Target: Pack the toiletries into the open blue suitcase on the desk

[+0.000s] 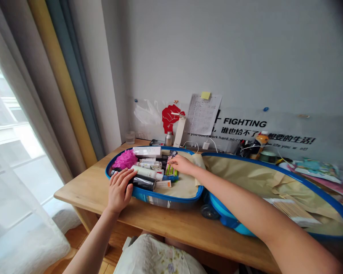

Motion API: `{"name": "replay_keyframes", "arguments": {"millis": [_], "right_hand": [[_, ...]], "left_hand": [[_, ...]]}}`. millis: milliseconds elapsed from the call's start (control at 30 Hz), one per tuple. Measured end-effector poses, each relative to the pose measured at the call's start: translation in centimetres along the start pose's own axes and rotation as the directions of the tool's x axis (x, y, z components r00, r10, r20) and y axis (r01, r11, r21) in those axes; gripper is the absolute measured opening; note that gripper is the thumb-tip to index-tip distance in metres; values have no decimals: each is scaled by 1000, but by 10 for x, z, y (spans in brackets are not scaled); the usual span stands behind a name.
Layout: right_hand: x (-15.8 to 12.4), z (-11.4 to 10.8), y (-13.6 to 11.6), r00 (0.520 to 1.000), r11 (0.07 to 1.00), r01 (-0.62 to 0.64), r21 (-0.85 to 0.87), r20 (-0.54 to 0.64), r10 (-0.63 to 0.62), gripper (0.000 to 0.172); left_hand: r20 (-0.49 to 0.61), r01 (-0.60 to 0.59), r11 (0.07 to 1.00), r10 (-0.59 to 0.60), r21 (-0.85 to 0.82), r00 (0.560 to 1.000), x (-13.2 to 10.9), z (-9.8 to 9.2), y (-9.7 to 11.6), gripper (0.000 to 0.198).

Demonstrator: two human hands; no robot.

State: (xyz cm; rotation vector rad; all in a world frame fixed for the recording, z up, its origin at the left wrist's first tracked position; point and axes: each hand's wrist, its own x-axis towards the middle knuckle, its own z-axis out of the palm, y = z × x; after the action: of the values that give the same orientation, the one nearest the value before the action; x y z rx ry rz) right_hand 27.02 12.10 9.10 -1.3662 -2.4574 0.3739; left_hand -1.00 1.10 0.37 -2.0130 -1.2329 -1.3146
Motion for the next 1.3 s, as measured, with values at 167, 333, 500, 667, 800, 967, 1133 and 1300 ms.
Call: {"name": "replay_keyframes", "arguments": {"millis": [167, 333, 500, 667, 800, 967, 1133, 1300], "right_hand": [[1, 4, 3, 998, 1000, -30, 8, -52, 31, 36], [2, 3, 5, 998, 999, -43, 27, -53, 44, 26], [1, -1, 1, 999, 998, -54, 30, 0, 54, 20], [-1, -1, -3, 997, 995, -73, 63, 36, 71, 24], [-2, 0, -4, 995, 989, -99, 107, 29, 97, 31], [-2, 0, -5, 995, 987, -103, 122, 24, 101, 31], [-3, -2, -6, 996, 994, -76, 76, 42, 73, 27], [-5, -3, -7, 996, 997, -78, 29, 51, 76, 22]], "left_hand": [[9, 26, 1000, -26, 3, 1000, -1, 0, -1, 40], [9, 13, 1000, -13, 2, 1000, -1, -1, -2, 40], [20, 18, 1000, -18, 10, 1000, 0, -1, -1, 40], [1, 3, 1000, -3, 10, 1000, 1, -1, 0, 39], [11, 17, 1000, -17, 10, 1000, 0, -1, -1, 39], [4, -3, 1000, 3, 9, 1000, 0, -1, -1, 38], [7, 12, 1000, -12, 3, 1000, 0, -1, -1, 40], [7, 9, 1000, -9, 1, 1000, 0, 0, -2, 39]]}}
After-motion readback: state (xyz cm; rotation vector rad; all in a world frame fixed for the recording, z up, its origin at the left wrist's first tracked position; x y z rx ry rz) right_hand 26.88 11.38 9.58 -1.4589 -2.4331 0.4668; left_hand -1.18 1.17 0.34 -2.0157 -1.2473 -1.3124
